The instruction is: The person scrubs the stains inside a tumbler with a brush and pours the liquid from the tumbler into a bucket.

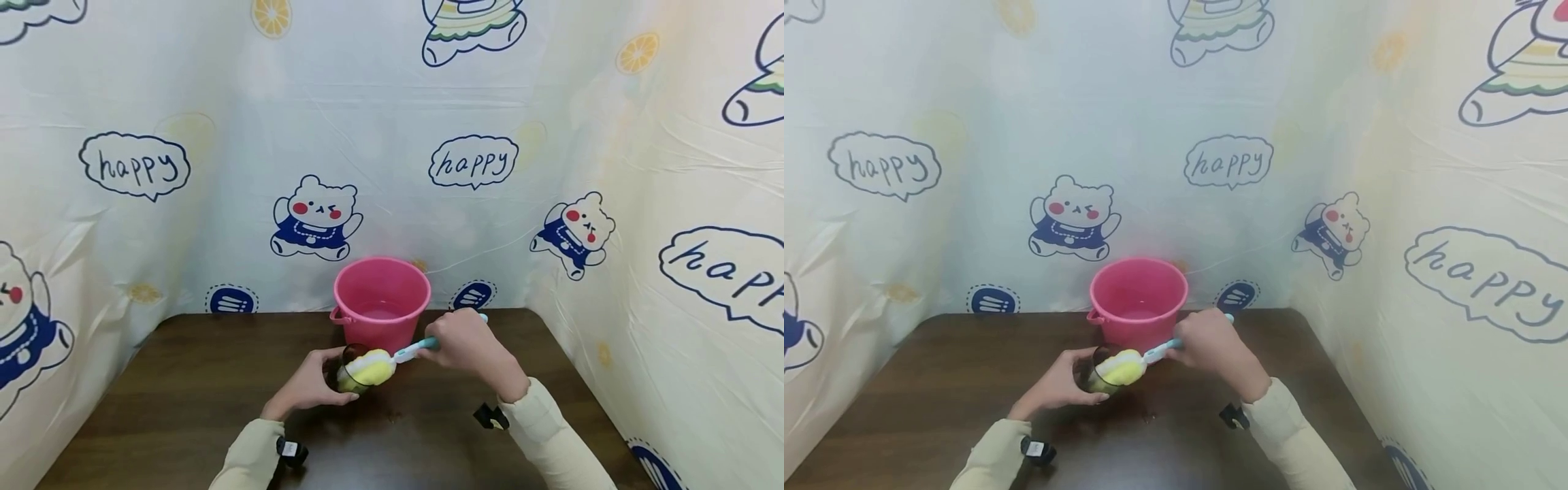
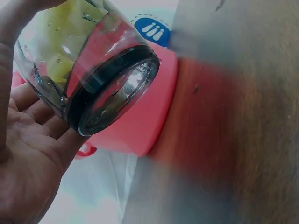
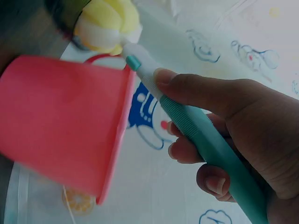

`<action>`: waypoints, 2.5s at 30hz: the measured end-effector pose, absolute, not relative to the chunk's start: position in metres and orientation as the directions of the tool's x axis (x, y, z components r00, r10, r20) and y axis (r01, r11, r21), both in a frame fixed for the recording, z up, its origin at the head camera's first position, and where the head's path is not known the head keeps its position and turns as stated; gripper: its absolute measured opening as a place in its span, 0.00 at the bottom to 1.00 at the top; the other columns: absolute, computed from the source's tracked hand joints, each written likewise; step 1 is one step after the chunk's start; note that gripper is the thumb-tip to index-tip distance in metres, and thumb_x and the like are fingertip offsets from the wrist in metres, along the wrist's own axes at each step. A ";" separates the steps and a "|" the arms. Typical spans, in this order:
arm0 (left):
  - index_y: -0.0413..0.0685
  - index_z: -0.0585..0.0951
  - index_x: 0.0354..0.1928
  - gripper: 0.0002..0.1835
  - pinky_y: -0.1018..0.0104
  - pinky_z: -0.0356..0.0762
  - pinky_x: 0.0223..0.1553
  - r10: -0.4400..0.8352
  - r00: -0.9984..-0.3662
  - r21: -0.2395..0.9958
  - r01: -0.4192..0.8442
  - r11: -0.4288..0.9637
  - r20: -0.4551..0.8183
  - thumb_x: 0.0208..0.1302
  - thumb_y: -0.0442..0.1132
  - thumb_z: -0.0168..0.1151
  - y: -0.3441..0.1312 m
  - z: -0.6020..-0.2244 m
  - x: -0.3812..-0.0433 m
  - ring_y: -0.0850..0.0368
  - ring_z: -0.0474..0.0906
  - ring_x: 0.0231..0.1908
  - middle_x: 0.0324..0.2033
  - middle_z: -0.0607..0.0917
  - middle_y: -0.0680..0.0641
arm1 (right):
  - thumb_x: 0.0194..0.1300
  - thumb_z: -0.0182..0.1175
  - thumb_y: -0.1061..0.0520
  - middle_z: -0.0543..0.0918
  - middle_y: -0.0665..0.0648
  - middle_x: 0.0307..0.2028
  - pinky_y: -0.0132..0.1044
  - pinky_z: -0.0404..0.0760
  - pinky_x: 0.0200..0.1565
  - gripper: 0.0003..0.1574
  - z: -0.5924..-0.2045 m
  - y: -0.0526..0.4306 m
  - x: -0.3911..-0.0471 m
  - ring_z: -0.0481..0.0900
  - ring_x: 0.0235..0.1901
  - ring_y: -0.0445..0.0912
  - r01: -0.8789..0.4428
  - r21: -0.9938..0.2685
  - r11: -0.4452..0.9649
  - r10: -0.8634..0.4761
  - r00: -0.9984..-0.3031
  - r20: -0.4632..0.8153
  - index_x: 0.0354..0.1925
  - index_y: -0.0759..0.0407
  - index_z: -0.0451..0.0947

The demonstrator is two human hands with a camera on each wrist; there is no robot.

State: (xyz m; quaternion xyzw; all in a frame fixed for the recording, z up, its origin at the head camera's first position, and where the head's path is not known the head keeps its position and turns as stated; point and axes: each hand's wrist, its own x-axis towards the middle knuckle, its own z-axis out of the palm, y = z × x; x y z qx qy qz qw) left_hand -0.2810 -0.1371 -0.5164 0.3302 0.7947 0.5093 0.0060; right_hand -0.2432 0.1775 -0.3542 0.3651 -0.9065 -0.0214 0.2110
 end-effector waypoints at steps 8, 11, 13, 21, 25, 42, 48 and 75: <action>0.56 0.78 0.65 0.40 0.65 0.82 0.51 0.519 -0.785 0.810 0.523 0.265 0.337 0.47 0.50 0.83 -0.131 -0.518 -0.280 0.60 0.81 0.49 0.52 0.85 0.56 | 0.55 0.74 0.34 0.56 0.42 0.10 0.31 0.48 0.18 0.31 -0.351 0.175 -0.238 0.54 0.13 0.38 -0.530 0.179 0.829 -0.556 -0.745 0.369 0.12 0.43 0.68; 0.60 0.79 0.63 0.38 0.64 0.82 0.51 0.515 -0.781 0.810 0.531 0.249 0.353 0.47 0.50 0.83 -0.127 -0.515 -0.281 0.59 0.82 0.49 0.52 0.85 0.57 | 0.56 0.74 0.35 0.56 0.42 0.09 0.31 0.50 0.17 0.32 -0.347 0.176 -0.232 0.54 0.13 0.39 -0.508 0.171 0.844 -0.535 -0.778 0.330 0.11 0.44 0.69; 0.62 0.80 0.62 0.37 0.64 0.83 0.50 0.520 -0.774 0.806 0.539 0.243 0.361 0.46 0.49 0.84 -0.124 -0.513 -0.282 0.59 0.82 0.48 0.52 0.85 0.58 | 0.56 0.75 0.35 0.55 0.42 0.09 0.30 0.51 0.17 0.32 -0.343 0.177 -0.227 0.54 0.13 0.39 -0.518 0.161 0.840 -0.541 -0.782 0.309 0.10 0.44 0.69; 0.61 0.78 0.63 0.38 0.63 0.83 0.50 0.546 -0.756 0.802 0.550 0.232 0.360 0.47 0.50 0.83 -0.116 -0.515 -0.281 0.59 0.81 0.49 0.52 0.84 0.57 | 0.55 0.76 0.37 0.55 0.40 0.10 0.30 0.49 0.18 0.30 -0.342 0.180 -0.228 0.54 0.14 0.38 -0.551 0.123 0.826 -0.555 -0.754 0.352 0.11 0.44 0.70; 0.61 0.78 0.64 0.39 0.64 0.82 0.51 0.540 -0.759 0.798 0.553 0.241 0.363 0.47 0.50 0.83 -0.117 -0.514 -0.280 0.60 0.81 0.49 0.52 0.84 0.58 | 0.55 0.76 0.37 0.58 0.41 0.09 0.31 0.49 0.18 0.29 -0.346 0.180 -0.232 0.56 0.14 0.38 -0.512 0.114 0.851 -0.518 -0.783 0.345 0.11 0.44 0.72; 0.62 0.78 0.65 0.40 0.63 0.80 0.55 0.536 -0.770 0.808 0.534 0.247 0.346 0.47 0.51 0.83 -0.114 -0.514 -0.278 0.60 0.80 0.54 0.55 0.83 0.60 | 0.54 0.75 0.34 0.60 0.43 0.09 0.32 0.55 0.16 0.32 -0.344 0.175 -0.229 0.57 0.13 0.39 -0.432 0.088 0.898 -0.440 -0.870 0.224 0.10 0.46 0.71; 0.59 0.78 0.65 0.40 0.63 0.80 0.55 0.546 -0.763 0.789 0.552 0.269 0.347 0.47 0.53 0.83 -0.111 -0.517 -0.277 0.61 0.80 0.54 0.56 0.83 0.61 | 0.52 0.76 0.34 0.55 0.42 0.08 0.31 0.52 0.16 0.34 -0.340 0.173 -0.225 0.53 0.13 0.39 -0.501 0.099 0.859 -0.511 -0.838 0.193 0.09 0.46 0.69; 0.62 0.78 0.65 0.41 0.63 0.80 0.54 0.509 -0.791 0.800 0.526 0.287 0.338 0.46 0.50 0.84 -0.116 -0.515 -0.276 0.60 0.79 0.53 0.55 0.83 0.61 | 0.53 0.75 0.34 0.60 0.41 0.08 0.31 0.56 0.17 0.29 -0.345 0.179 -0.239 0.58 0.13 0.38 -0.490 0.068 0.869 -0.493 -0.849 0.191 0.12 0.44 0.74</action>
